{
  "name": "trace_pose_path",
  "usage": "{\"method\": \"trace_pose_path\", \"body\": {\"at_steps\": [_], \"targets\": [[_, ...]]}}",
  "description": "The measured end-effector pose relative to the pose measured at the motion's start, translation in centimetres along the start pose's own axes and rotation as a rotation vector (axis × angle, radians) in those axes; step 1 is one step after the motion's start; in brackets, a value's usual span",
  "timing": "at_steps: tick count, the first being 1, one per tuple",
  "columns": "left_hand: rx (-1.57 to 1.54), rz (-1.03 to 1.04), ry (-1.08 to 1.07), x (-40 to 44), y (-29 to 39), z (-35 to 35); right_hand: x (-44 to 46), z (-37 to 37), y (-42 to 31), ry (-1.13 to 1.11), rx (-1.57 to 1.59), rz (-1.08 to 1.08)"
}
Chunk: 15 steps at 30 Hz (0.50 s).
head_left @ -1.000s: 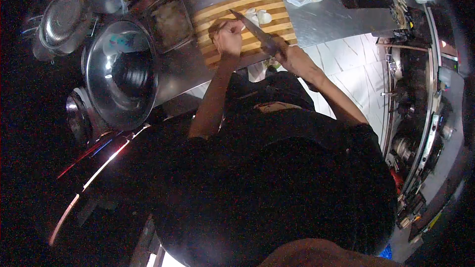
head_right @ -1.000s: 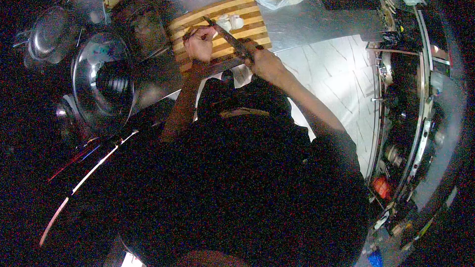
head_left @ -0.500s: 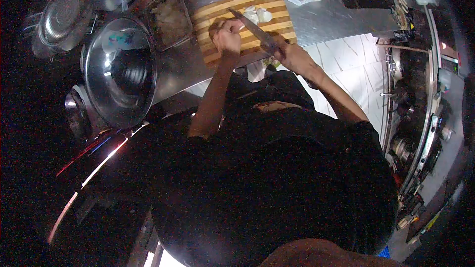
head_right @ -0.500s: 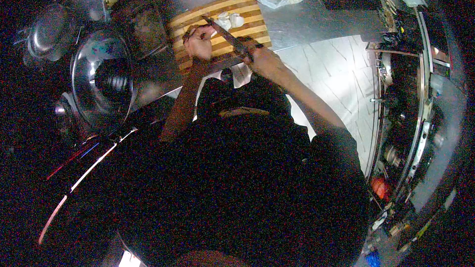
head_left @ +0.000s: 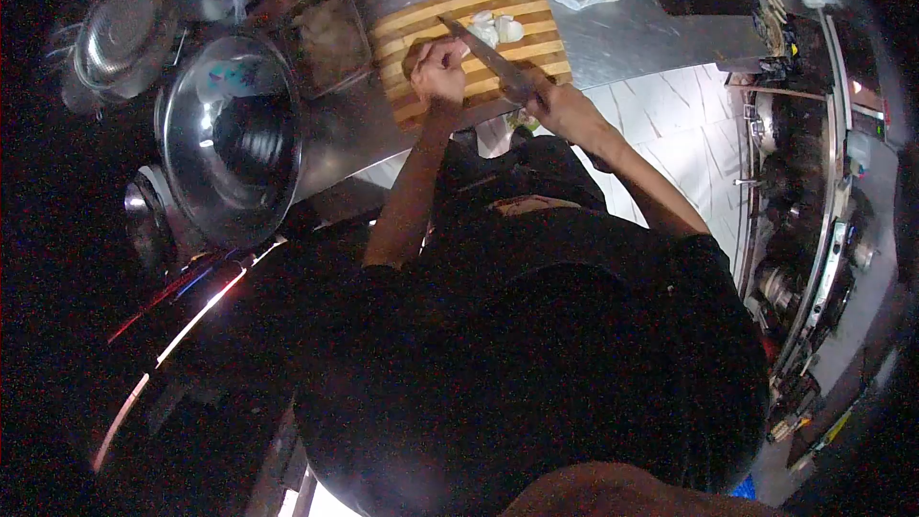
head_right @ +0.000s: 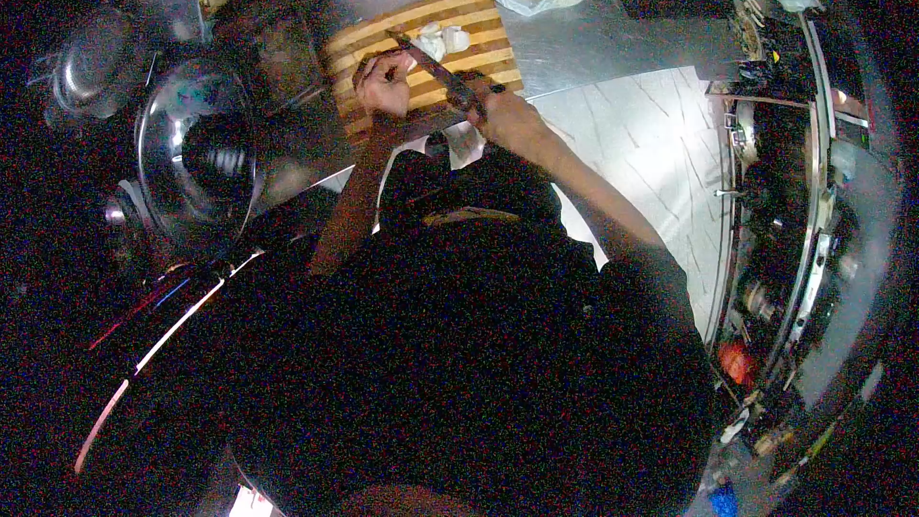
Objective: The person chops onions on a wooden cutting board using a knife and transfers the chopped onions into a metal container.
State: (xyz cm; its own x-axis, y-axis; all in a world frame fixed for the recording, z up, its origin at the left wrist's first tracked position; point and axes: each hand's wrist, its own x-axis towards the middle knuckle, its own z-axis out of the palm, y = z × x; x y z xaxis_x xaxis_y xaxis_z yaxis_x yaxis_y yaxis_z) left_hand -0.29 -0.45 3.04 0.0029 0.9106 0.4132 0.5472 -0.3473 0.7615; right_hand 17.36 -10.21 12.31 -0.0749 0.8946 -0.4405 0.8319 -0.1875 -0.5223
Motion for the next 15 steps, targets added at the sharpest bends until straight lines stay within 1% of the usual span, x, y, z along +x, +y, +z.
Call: {"method": "trace_pose_path", "body": {"at_steps": [2, 5, 8, 10, 11, 14, 15], "targets": [[0.008, 0.012, 0.0, -0.1, -0.4, -0.1, 0.1, 0.2, -0.6, -0.015, -0.024, 0.049], [0.001, -0.014, -0.009, -0.3, -0.2, -0.1, 2.0, 3.3, 1.0, -0.018, -0.049, 0.066], [-0.022, -0.002, 0.023, -0.1, -0.4, 0.0, 2.0, 2.5, 1.4, 0.011, -0.026, -0.011], [-0.049, 0.037, 0.037, -0.1, -0.7, 0.1, 1.3, 1.0, 0.7, -0.016, -0.007, 0.015], [-0.045, 0.04, 0.036, -0.2, -0.8, 0.2, 0.9, 0.4, 0.3, -0.032, 0.001, 0.03], [-0.041, 0.033, 0.029, -0.4, -0.9, 0.4, 0.0, -0.1, -0.2, -0.022, 0.04, -0.016], [-0.043, 0.019, 0.026, -0.4, -0.9, 0.3, 0.0, -0.1, -0.2, -0.035, 0.021, 0.012]]}}
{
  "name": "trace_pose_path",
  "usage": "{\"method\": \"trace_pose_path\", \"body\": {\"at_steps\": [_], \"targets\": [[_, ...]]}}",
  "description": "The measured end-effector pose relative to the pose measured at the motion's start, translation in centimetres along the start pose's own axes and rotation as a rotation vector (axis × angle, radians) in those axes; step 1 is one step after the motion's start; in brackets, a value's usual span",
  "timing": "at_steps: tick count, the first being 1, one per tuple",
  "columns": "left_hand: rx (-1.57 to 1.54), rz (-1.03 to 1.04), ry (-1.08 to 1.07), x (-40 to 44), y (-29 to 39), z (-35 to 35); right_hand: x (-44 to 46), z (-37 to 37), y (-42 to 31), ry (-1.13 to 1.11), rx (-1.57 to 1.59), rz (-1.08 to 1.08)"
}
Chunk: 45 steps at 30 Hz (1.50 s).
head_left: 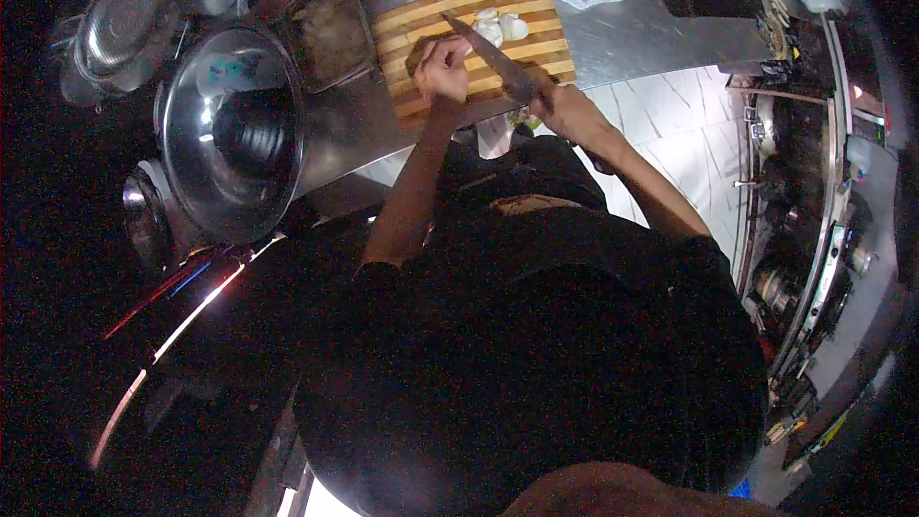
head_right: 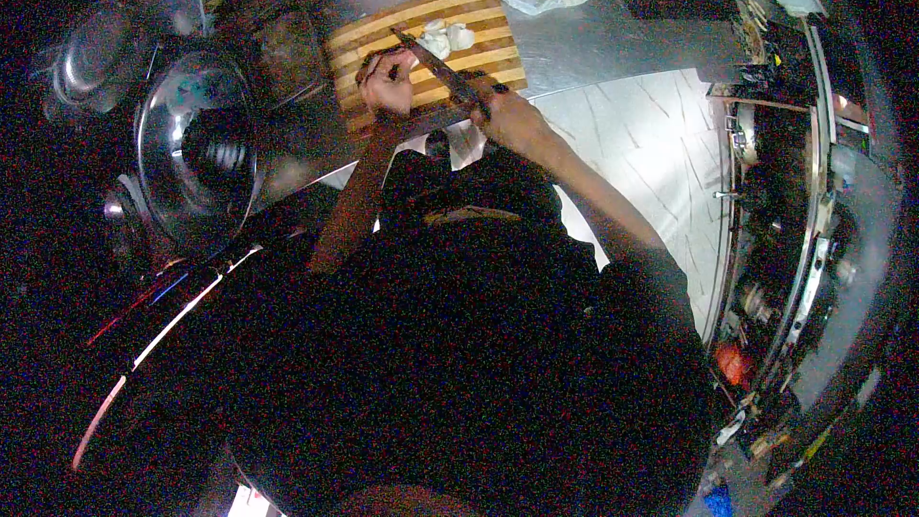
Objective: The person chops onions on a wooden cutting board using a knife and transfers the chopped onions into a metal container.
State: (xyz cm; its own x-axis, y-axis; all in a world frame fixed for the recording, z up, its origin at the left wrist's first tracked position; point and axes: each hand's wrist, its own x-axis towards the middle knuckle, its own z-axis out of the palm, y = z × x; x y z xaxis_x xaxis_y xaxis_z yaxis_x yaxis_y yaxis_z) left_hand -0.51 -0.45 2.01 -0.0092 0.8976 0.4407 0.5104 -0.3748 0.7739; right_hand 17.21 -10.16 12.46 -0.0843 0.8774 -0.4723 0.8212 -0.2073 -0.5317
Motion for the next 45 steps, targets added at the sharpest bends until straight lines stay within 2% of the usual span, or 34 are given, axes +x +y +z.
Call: {"method": "trace_pose_path", "body": {"at_steps": [4, 7, 11, 13, 16, 19, 22, 27, 31, 34, 36, 40, 42, 45], "targets": [[-0.054, -0.065, -0.011, -0.3, -0.3, 0.3, 1.5, 2.2, 0.7, -0.015, -0.042, 0.038], [0.095, 0.054, 0.024, -0.1, -0.7, 0.4, 2.9, 3.8, 2.0, -0.002, -0.04, 0.018], [0.074, 0.062, -0.021, 0.6, 0.7, 0.0, 2.7, 3.4, 3.2, 0.115, 0.049, -0.007], [0.116, 0.065, -0.078, 1.0, 1.0, -0.3, 2.0, 2.5, 3.0, 0.065, -0.018, 0.027], [-0.146, -0.264, -0.038, 0.8, -0.2, 0.3, 1.7, 2.1, 2.9, 0.061, -0.05, 0.044], [0.009, 0.159, -0.076, 1.1, -1.3, -0.6, 0.7, 1.4, 1.6, 0.092, -0.086, 0.018], [-0.041, 0.083, -0.101, 0.7, -1.0, -0.4, 0.0, 1.2, 0.2, 0.057, -0.1, 0.064], [-0.001, 0.108, -0.069, 0.4, -1.4, -0.2, 2.1, 3.0, 0.1, -0.002, -0.091, 0.154], [-0.007, 0.168, -0.039, 0.8, -1.3, -0.2, 1.1, 1.4, 0.4, 0.01, -0.053, 0.062], [-0.096, 0.06, -0.045, 0.5, -1.0, 0.0, 0.4, 1.4, 0.0, 0.002, -0.11, 0.102], [-0.087, 0.057, -0.04, 0.4, -1.1, 0.1, 1.3, 3.0, 0.5, 0.012, -0.126, 0.15], [-0.113, 0.09, -0.024, 0.6, -1.2, 0.0, 2.3, 3.1, 1.0, 0.024, -0.036, 0.058], [-0.155, 0.013, -0.069, 0.5, -1.0, -0.3, 1.7, 1.9, 1.2, 0.052, 0.013, -0.01], [-0.191, 0.004, -0.056, 0.6, -0.9, -0.2, 0.6, 1.4, 0.7, 0.067, -0.058, 0.014]]}}
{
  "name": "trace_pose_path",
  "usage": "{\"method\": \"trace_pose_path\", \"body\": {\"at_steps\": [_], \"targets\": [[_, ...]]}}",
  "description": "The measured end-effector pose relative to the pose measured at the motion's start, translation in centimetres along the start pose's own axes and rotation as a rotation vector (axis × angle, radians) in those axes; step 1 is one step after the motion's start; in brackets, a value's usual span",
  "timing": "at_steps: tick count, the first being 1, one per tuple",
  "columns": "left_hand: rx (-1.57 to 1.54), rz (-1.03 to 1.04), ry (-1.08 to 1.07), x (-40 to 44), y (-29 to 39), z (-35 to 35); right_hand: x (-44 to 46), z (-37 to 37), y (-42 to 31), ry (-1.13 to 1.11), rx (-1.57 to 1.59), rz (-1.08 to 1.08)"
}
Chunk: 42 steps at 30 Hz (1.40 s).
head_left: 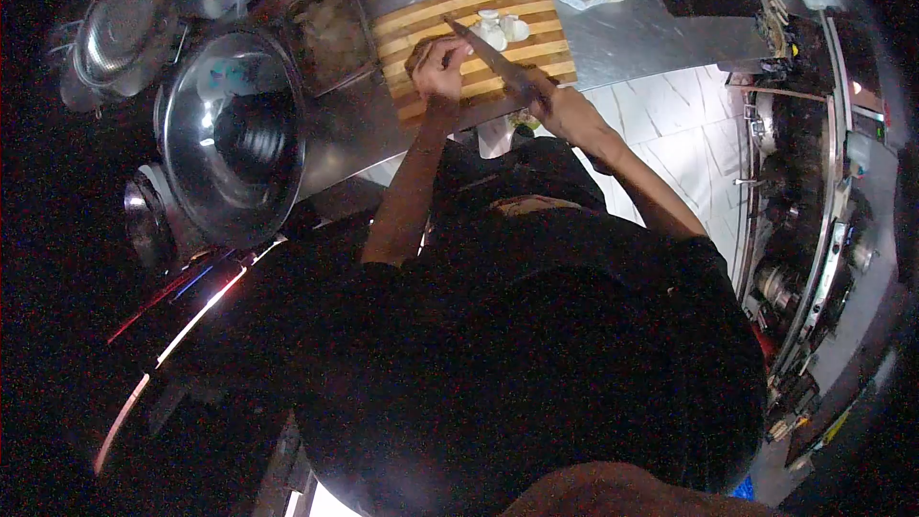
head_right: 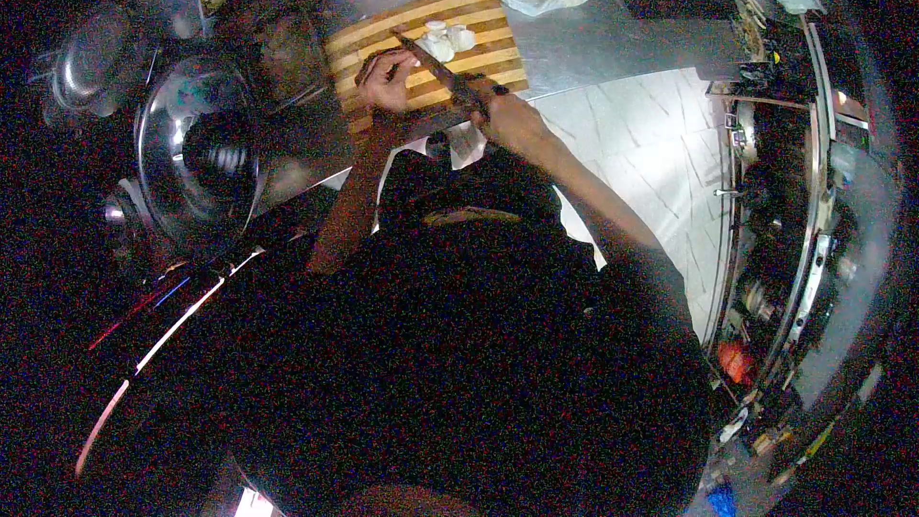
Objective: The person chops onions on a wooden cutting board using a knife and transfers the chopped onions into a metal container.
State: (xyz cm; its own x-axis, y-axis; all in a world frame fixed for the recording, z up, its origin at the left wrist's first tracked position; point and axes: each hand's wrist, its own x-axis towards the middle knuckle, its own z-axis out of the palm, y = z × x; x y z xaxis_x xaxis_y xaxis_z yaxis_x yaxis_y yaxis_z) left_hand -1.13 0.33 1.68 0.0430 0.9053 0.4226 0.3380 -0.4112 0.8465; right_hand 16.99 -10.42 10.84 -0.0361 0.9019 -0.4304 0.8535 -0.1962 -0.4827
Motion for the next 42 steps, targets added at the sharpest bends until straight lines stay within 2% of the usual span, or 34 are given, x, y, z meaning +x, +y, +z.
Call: {"method": "trace_pose_path", "body": {"at_steps": [3, 7, 12, 18, 20, 23, 25, 27, 28, 30, 34, 38, 39, 40, 42], "targets": [[0.005, 0.019, -0.002, 0.0, -0.1, -0.1, -1.0, -0.6, -0.5, 0.013, 0.031, -0.039], [0.056, 0.016, -0.021, -0.1, -0.2, -0.2, -0.6, 0.5, -0.4, -0.021, 0.003, 0.018], [0.054, 0.015, 0.008, -0.2, -0.2, -0.1, 2.0, 3.0, 0.2, 0.003, 0.014, -0.005], [0.142, 0.1, 0.096, -1.0, 0.3, -0.2, 0.0, 1.0, 0.1, 0.136, -0.372, 0.077], [0.2, 0.124, 0.166, -1.1, 2.8, 0.5, -0.4, 1.1, 0.5, 0.237, -0.327, 0.004], [0.359, 0.134, -0.065, -0.4, 7.5, 0.4, -0.7, 1.1, 0.3, 0.309, -0.354, -0.015], [0.424, 0.099, -0.085, 0.2, 6.0, 1.4, -1.1, 0.8, 0.0, 0.333, -0.393, -0.018], [0.435, 0.048, -0.163, 1.1, 5.3, 1.2, -2.2, 0.4, 0.5, 0.377, -0.359, -0.026], [0.399, 0.095, -0.197, 1.5, 3.8, 1.1, -2.9, 0.1, 0.8, 0.399, -0.342, -0.032], [0.332, 0.186, -0.258, 2.2, 0.3, 1.6, -5.4, -1.6, 0.9, 0.363, -0.294, 0.01], [0.264, 0.244, -0.274, 3.3, 0.8, 2.7, -8.0, -2.6, 3.9, 0.238, -0.138, 0.134], [0.314, 0.224, -0.266, 3.2, 2.4, 4.8, -5.6, 0.7, 6.5, 0.232, 0.241, 0.235], [0.35, 0.286, -0.221, 2.9, 2.0, 5.6, -4.3, 2.6, 7.5, 0.246, 0.342, 0.229], [0.354, 0.27, -0.218, 2.7, 2.0, 5.9, -3.1, 3.5, 7.1, 0.222, 0.526, 0.247], [0.366, 0.239, -0.208, 2.4, 2.4, 6.3, -0.3, 6.8, 7.5, 0.245, 0.553, 0.13]]}}
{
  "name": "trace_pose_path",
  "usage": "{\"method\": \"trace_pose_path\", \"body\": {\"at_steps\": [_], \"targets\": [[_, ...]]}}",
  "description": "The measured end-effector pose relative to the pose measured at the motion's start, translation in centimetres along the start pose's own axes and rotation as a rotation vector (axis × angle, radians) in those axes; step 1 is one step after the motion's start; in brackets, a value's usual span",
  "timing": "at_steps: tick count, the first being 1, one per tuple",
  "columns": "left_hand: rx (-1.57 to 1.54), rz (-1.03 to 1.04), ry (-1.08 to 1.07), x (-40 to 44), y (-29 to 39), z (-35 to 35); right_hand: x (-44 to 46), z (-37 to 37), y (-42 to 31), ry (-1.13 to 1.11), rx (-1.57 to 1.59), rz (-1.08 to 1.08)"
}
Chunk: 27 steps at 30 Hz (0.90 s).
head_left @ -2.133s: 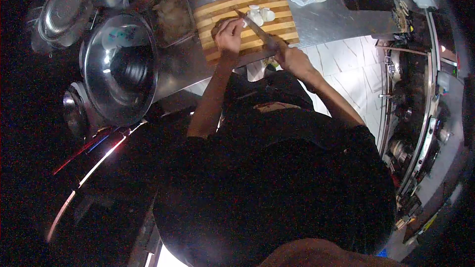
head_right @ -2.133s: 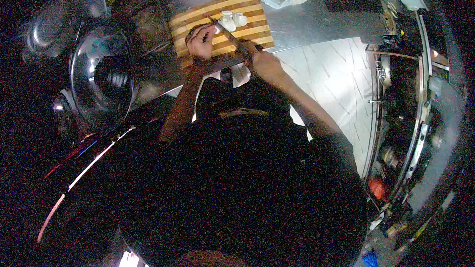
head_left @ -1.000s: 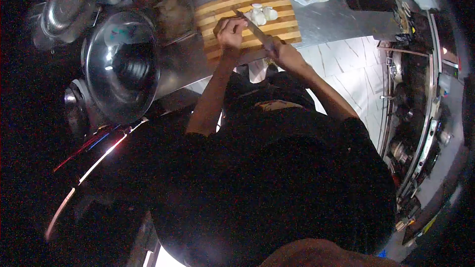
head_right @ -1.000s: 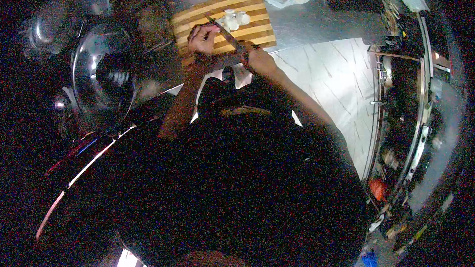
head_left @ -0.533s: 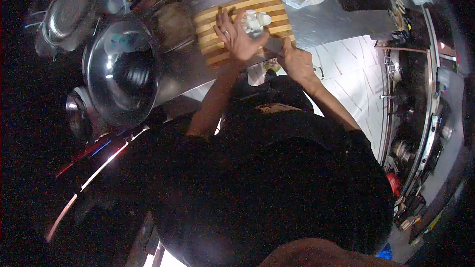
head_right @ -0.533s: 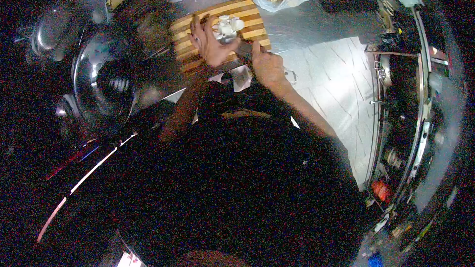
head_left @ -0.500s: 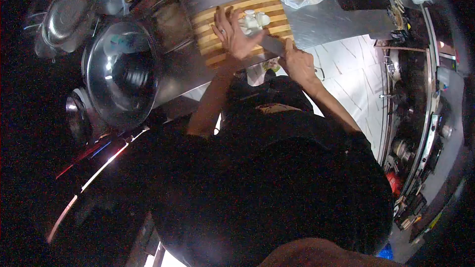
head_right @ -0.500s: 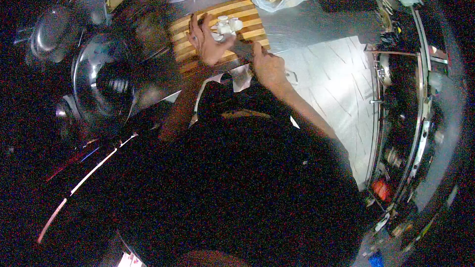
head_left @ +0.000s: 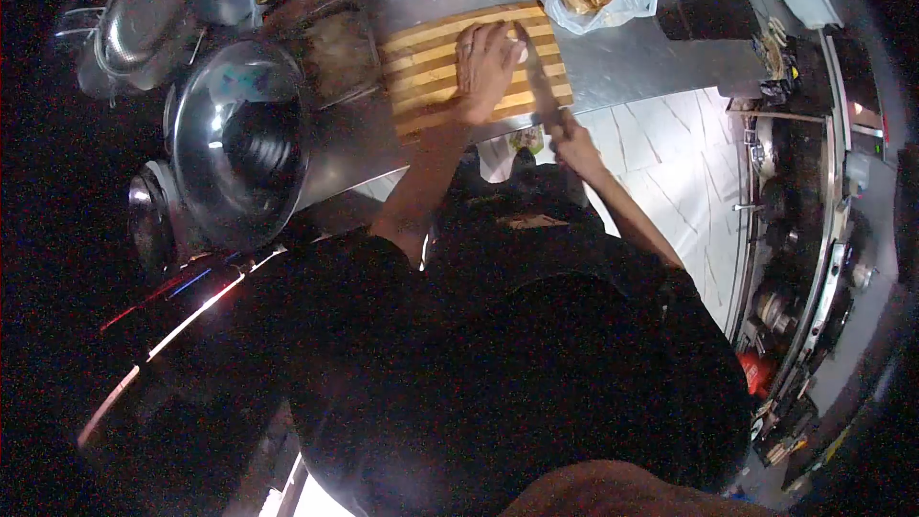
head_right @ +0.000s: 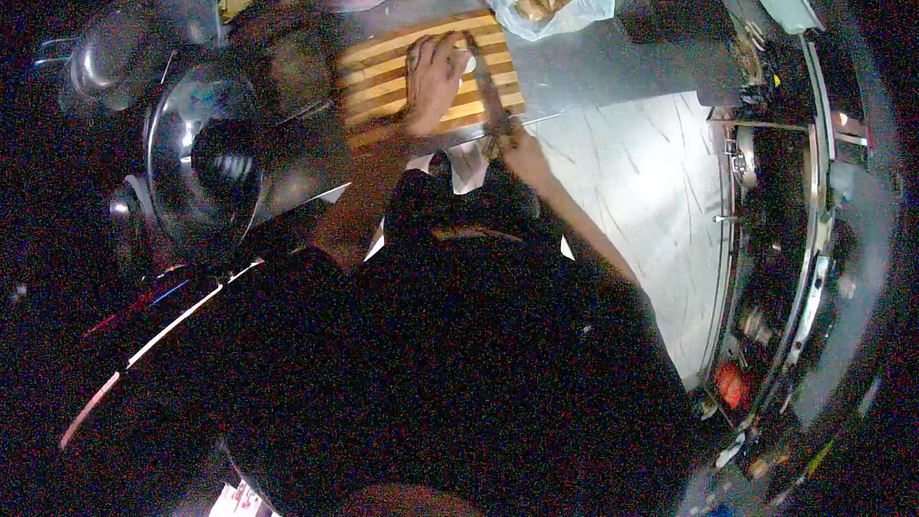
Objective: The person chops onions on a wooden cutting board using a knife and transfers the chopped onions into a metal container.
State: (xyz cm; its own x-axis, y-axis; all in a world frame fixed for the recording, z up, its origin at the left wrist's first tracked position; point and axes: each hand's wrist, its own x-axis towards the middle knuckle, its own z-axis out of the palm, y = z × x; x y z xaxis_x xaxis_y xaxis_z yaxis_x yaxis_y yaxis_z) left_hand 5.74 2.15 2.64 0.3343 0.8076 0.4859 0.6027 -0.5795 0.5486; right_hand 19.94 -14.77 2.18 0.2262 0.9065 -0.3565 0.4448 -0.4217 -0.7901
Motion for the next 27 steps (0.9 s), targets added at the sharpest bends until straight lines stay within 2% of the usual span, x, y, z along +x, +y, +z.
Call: {"method": "trace_pose_path", "body": {"at_steps": [3, 5, 9, 11, 13, 15, 18, 19, 22, 24, 26, 27], "targets": [[0.006, -0.086, 0.14, -0.4, 2.1, -0.2, 1.7, 3.3, -0.5, 0.004, 0.027, -0.107], [-0.031, -0.154, 0.206, -0.2, 2.5, -0.3, 2.3, 4.0, -1.4, -0.057, 0.147, 0.023], [-0.145, -0.272, 0.377, -0.2, 1.2, 1.4, 1.7, 2.3, -5.0, -0.218, 0.178, 0.043], [-0.155, -0.301, 0.488, 0.2, 0.4, 1.6, 1.3, 2.4, -6.1, -0.226, 0.256, 0.062], [-0.173, -0.34, 0.482, 0.2, 0.7, 0.8, 1.6, 3.5, -5.3, -0.154, 0.282, -0.127], [-0.251, -0.41, 0.487, 0.5, 1.5, 0.1, 1.2, 2.9, -6.0, -0.159, 0.215, -0.127], [-0.288, -0.336, 0.595, 2.2, 1.6, -1.7, 0.8, 2.1, -9.0, -0.152, 0.063, -0.15], [-0.391, -0.447, 0.517, 3.1, 1.8, -3.2, 0.7, 1.8, -10.4, -0.154, 0.035, -0.149], [-0.217, -0.301, 0.656, 6.2, 1.3, -8.4, 1.2, 2.2, -16.0, -0.213, 0.094, -0.117], [-0.223, -0.284, 0.717, 7.5, -1.0, -11.4, 2.2, 3.5, -19.8, -0.265, 0.09, -0.139], [-0.217, -0.251, 0.687, 8.0, -5.2, -13.0, 2.6, 4.8, -23.8, -0.338, 0.134, -0.122], [-0.199, -0.307, 0.689, 7.9, -7.5, -13.1, 3.8, 6.2, -23.6, -0.315, 0.085, -0.212]]}}
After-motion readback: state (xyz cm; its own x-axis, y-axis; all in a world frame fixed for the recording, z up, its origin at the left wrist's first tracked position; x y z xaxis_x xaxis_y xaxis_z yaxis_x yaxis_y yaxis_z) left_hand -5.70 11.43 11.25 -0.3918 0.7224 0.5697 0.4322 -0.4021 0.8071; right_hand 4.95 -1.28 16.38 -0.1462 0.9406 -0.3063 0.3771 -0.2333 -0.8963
